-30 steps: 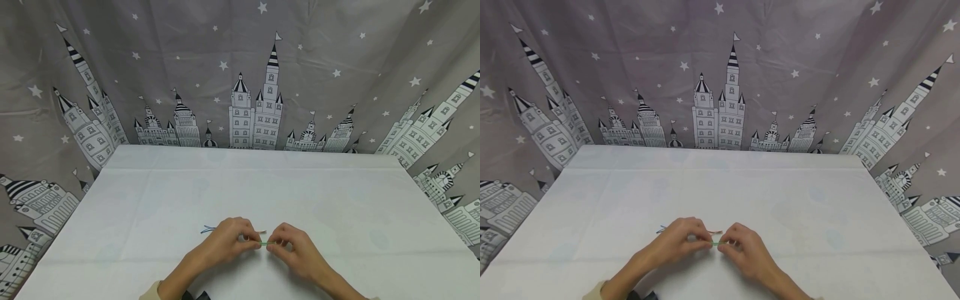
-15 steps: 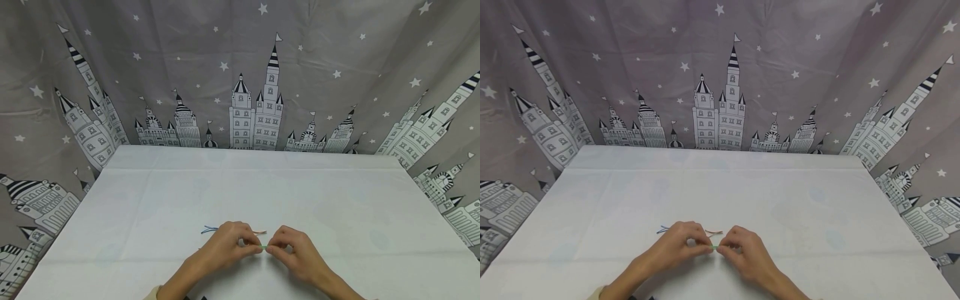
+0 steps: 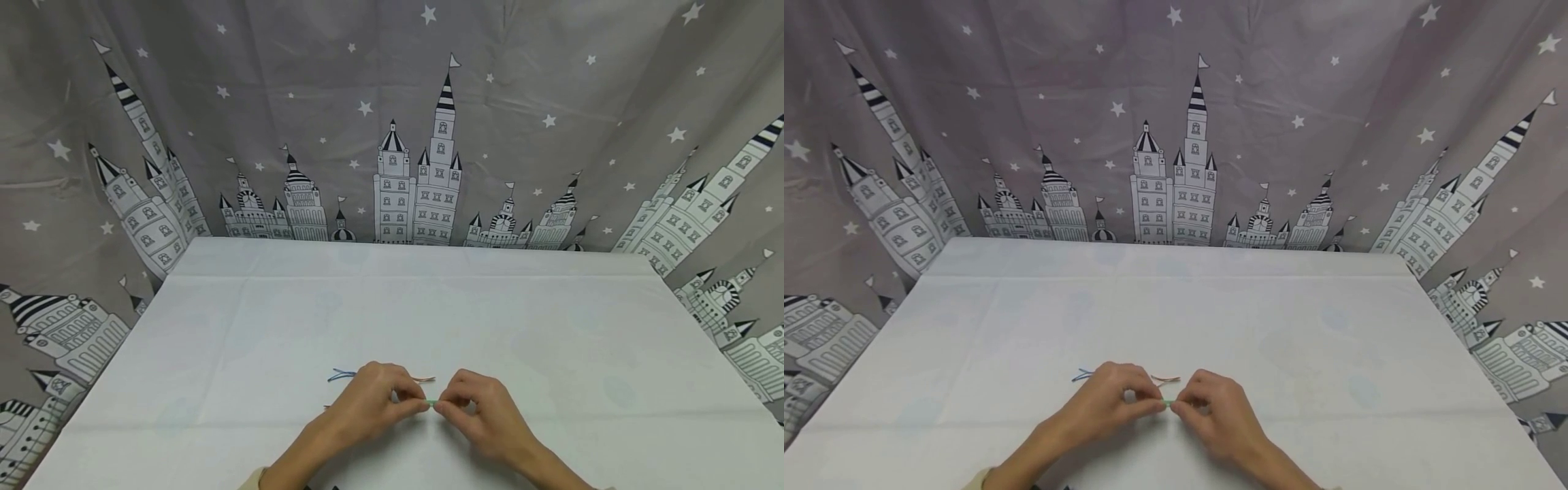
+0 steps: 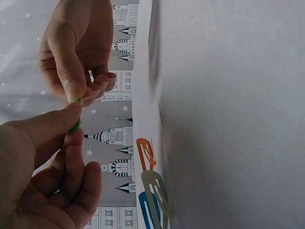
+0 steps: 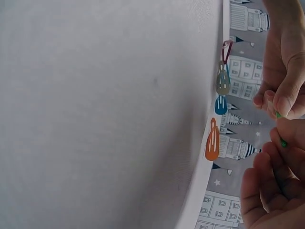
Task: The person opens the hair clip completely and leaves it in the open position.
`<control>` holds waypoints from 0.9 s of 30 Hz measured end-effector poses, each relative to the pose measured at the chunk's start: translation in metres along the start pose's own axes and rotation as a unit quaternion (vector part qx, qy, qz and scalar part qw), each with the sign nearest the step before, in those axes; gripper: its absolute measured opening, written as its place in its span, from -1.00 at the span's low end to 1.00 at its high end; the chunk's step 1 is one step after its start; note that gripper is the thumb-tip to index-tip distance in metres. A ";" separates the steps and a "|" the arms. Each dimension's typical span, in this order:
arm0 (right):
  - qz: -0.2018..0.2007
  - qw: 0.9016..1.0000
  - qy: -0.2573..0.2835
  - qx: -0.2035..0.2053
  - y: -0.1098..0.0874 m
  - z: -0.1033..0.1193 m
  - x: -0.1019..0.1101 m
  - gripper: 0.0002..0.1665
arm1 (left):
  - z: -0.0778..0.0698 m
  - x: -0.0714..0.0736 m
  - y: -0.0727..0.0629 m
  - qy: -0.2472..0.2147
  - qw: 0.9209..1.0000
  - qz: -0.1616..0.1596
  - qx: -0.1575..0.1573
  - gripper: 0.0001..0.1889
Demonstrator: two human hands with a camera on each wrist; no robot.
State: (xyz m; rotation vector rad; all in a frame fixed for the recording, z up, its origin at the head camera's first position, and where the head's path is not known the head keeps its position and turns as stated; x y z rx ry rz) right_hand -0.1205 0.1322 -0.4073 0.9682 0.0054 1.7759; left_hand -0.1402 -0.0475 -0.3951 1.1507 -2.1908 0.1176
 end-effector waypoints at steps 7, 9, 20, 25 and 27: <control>-0.017 0.999 -0.022 0.020 0.001 0.007 0.002 -0.85 | -0.002 0.000 0.000 0.015 1.000 -0.013 -0.020 -0.93; -0.020 0.999 -0.025 0.019 0.002 0.009 0.001 -0.85 | -0.002 0.000 0.000 0.019 0.999 -0.014 -0.023 -0.93; -0.030 0.998 -0.050 0.013 0.000 0.011 -0.001 -0.82 | -0.003 -0.001 0.001 0.044 0.999 -0.005 -0.023 -0.94; -0.030 0.998 -0.053 0.014 -0.001 0.010 -0.002 -0.81 | -0.002 -0.003 0.001 0.054 0.998 0.000 -0.026 -0.94; -0.031 0.998 -0.056 0.013 -0.001 0.010 -0.002 -0.80 | -0.002 -0.004 0.001 0.056 0.998 0.001 -0.028 -0.94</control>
Point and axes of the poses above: each hand's wrist, its own y-axis towards the middle knuckle, its own x-axis out of the back of the hand, z = x × y, the point moved 4 cm from there along y, towards the middle knuckle, and after that the axes turned 4 degrees about -y, right-handed, at the moved point
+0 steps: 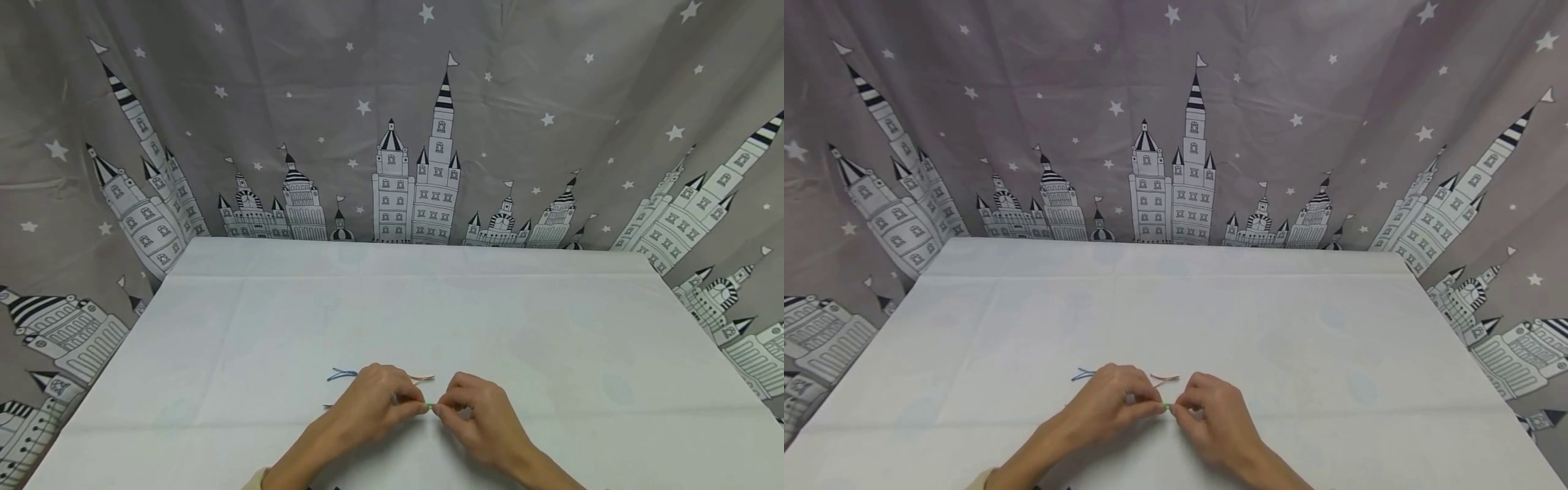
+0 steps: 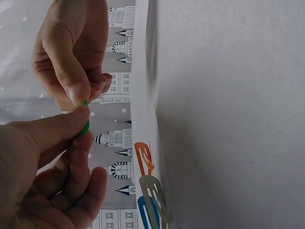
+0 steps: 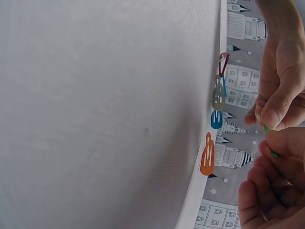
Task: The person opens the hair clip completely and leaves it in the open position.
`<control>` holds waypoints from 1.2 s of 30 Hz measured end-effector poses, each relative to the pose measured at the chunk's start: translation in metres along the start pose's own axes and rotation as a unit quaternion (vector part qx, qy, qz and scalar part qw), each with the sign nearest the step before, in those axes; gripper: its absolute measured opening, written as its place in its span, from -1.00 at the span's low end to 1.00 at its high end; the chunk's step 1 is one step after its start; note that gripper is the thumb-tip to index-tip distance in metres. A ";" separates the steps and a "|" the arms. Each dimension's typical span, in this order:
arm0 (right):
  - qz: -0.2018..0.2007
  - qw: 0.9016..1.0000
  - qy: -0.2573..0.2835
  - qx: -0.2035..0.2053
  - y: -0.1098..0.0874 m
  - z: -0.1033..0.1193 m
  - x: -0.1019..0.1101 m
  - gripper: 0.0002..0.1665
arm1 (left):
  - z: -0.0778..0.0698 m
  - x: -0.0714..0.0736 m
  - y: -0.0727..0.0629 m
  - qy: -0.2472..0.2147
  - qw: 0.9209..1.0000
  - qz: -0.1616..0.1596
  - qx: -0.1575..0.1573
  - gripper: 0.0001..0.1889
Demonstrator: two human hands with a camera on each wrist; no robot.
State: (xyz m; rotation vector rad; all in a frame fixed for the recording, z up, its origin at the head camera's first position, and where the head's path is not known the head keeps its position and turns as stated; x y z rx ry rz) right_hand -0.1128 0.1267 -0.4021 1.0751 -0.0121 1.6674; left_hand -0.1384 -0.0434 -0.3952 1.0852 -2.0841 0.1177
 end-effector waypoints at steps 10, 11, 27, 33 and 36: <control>-0.007 1.000 -0.019 0.013 -0.002 0.001 -0.001 -0.78 | -0.002 -0.003 0.001 0.018 1.000 0.005 -0.013 -0.95; -0.010 1.000 -0.020 0.017 -0.002 0.001 -0.002 -0.78 | -0.002 -0.003 0.001 0.019 1.000 0.005 -0.015 -0.95; 0.002 0.999 0.041 -0.007 -0.005 -0.007 -0.005 -0.78 | 0.002 -0.001 -0.002 0.022 1.000 0.008 0.003 -0.93; 0.007 0.999 0.039 -0.019 -0.005 -0.010 -0.005 -0.80 | 0.002 0.001 -0.002 0.029 1.000 0.010 0.007 -0.94; 0.009 0.999 0.038 -0.022 -0.005 -0.011 -0.006 -0.82 | 0.002 0.002 -0.003 0.029 1.000 0.008 0.004 -0.96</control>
Point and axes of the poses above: each hand's wrist, its own y-axis towards the middle knuckle, its own x-axis out of the back of the hand, z = x × y, the point moved 4 cm from there along y, towards the middle knuckle, and after that the axes turned 4 degrees about -y, right-handed, at the moved point
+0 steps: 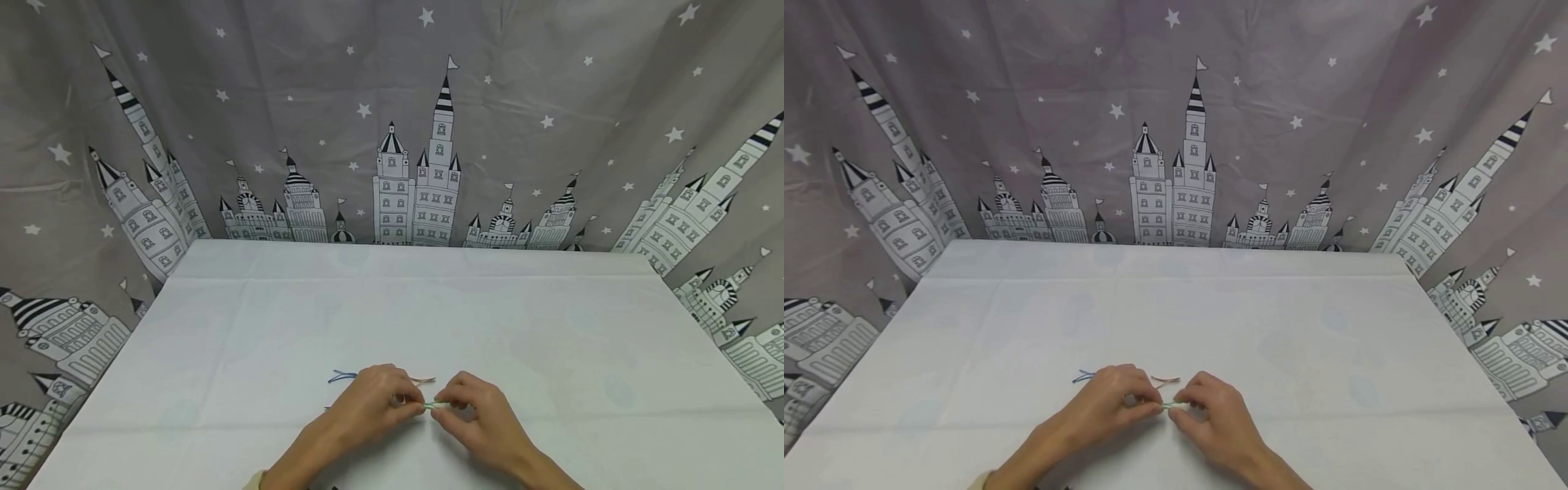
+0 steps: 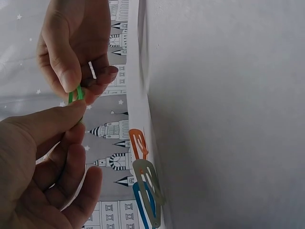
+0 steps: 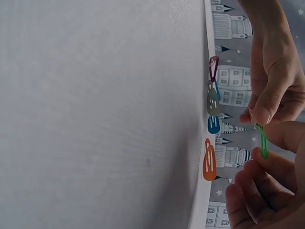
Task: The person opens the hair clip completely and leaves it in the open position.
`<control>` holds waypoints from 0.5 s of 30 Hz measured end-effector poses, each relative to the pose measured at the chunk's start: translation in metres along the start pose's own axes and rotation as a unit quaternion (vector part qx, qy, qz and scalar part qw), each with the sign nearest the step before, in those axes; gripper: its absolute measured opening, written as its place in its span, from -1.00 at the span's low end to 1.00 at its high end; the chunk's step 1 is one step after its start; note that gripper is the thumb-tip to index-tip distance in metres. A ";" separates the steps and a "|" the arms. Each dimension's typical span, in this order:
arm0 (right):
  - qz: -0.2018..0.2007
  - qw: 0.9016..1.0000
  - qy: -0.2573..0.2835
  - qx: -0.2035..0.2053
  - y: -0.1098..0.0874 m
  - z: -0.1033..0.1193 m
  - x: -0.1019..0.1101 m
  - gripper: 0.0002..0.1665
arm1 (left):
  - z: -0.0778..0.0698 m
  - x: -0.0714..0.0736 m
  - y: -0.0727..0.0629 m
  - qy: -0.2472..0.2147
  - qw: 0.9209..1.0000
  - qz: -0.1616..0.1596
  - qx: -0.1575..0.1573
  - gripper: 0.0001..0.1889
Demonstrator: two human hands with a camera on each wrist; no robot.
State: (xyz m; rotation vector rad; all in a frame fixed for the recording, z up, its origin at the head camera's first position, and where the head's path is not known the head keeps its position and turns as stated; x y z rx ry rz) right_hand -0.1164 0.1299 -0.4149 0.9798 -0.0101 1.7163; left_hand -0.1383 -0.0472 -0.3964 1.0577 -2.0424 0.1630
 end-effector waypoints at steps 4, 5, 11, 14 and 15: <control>0.001 1.000 0.001 -0.001 0.000 -0.001 0.001 -0.79 | 0.001 0.001 0.000 0.014 1.000 -0.009 -0.004 -0.95; 0.000 1.000 0.001 -0.003 0.000 -0.001 0.001 -0.77 | 0.002 0.001 0.000 0.016 1.000 -0.011 -0.004 -0.95; 0.002 1.000 -0.001 -0.004 0.000 -0.001 0.002 -0.77 | 0.003 0.001 0.001 0.018 1.000 -0.009 0.000 -0.95; 0.002 1.000 -0.003 -0.003 0.000 0.000 0.003 -0.78 | 0.004 0.001 0.001 0.018 1.000 -0.003 0.003 -0.95; 0.001 1.000 -0.004 -0.003 0.000 0.000 0.003 -0.79 | 0.004 0.001 0.001 0.017 1.000 -0.002 0.003 -0.95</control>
Point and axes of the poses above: each hand's wrist, its own y-axis towards the middle knuckle, its own x-axis out of the back of the hand, z = x × y, the point moved 4 cm from there along y, towards the middle knuckle, and after that the axes turned 4 degrees about -y, right-handed, at the moved point
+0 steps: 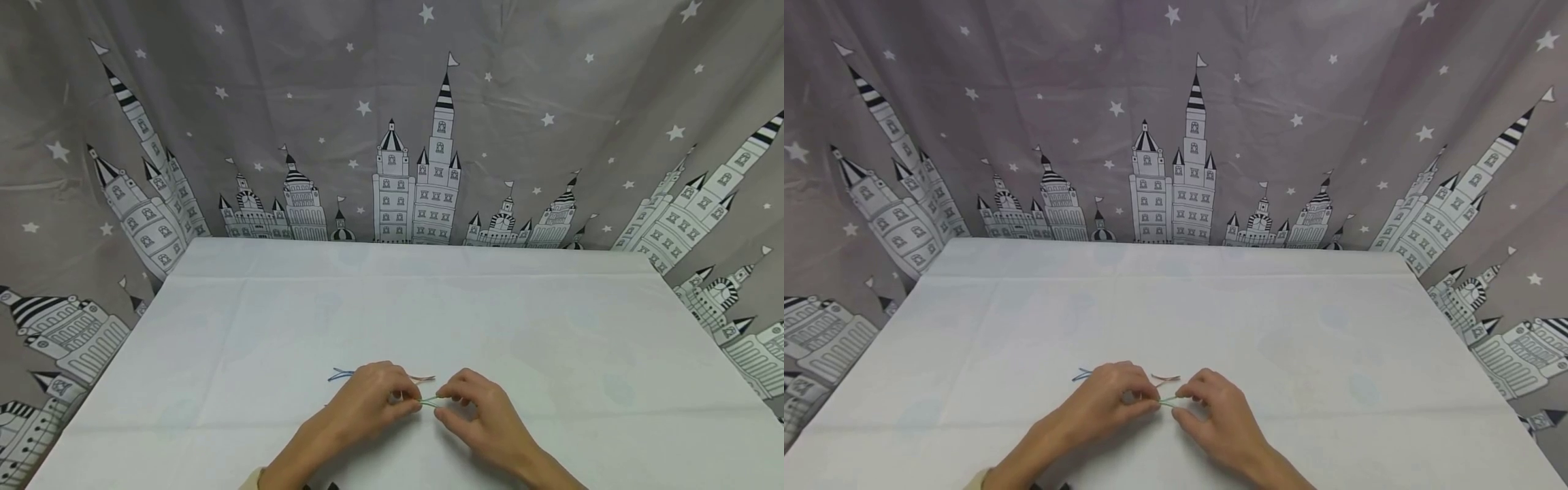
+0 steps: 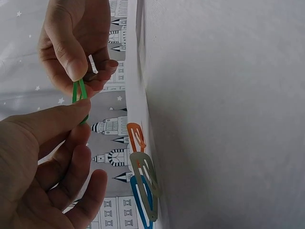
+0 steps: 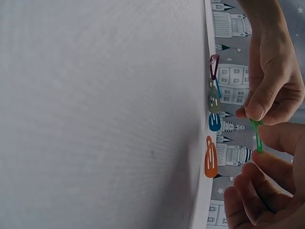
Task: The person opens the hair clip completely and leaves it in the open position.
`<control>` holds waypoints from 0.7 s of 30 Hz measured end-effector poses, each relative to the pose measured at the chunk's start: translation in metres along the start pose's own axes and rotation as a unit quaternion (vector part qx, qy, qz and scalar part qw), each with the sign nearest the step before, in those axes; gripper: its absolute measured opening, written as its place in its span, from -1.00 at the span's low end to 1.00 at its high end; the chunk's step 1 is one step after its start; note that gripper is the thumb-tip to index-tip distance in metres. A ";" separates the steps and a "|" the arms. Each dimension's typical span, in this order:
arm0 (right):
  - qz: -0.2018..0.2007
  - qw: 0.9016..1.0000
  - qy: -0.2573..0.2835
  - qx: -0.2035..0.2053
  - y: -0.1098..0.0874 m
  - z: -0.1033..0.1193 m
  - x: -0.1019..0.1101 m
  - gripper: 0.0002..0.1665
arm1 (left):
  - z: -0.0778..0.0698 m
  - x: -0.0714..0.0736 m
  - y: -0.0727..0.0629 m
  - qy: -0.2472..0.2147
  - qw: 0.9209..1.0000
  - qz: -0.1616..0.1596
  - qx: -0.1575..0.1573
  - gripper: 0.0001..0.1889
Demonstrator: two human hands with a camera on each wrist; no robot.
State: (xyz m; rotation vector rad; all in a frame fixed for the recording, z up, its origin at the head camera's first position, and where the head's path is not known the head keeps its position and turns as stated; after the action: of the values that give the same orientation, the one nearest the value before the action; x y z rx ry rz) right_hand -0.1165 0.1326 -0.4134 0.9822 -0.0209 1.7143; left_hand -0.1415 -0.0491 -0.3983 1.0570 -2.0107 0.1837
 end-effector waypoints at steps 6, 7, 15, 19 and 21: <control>0.003 1.000 0.001 -0.005 0.000 -0.001 0.000 -0.82 | 0.002 0.000 0.000 -0.012 1.000 0.006 0.006 -0.93; 0.004 1.000 0.002 -0.006 0.000 -0.001 0.000 -0.81 | 0.002 0.000 0.000 -0.015 1.000 0.006 0.007 -0.94; 0.010 1.000 0.009 -0.008 0.000 -0.003 -0.002 -0.77 | 0.004 -0.001 0.000 -0.016 1.000 0.000 0.004 -0.92; 0.013 1.000 0.003 -0.003 0.001 -0.003 -0.003 -0.78 | 0.005 -0.002 0.000 -0.013 1.000 -0.002 0.001 -0.92; 0.015 1.000 -0.001 -0.003 0.001 -0.004 -0.004 -0.77 | 0.005 -0.002 0.001 -0.011 1.000 -0.002 -0.001 -0.92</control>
State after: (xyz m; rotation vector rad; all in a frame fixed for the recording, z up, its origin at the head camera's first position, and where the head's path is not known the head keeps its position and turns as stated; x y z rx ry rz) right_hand -0.1190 0.1314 -0.4178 0.9832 -0.0433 1.7392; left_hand -0.1441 -0.0496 -0.4028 1.0659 -2.0277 0.1700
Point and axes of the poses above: each hand's wrist, its own y-axis towards the middle knuckle, its own x-axis out of the back of the hand, z = x × y, the point moved 4 cm from there along y, towards the middle knuckle, and after that the axes turned 4 degrees about -y, right-handed, at the moved point
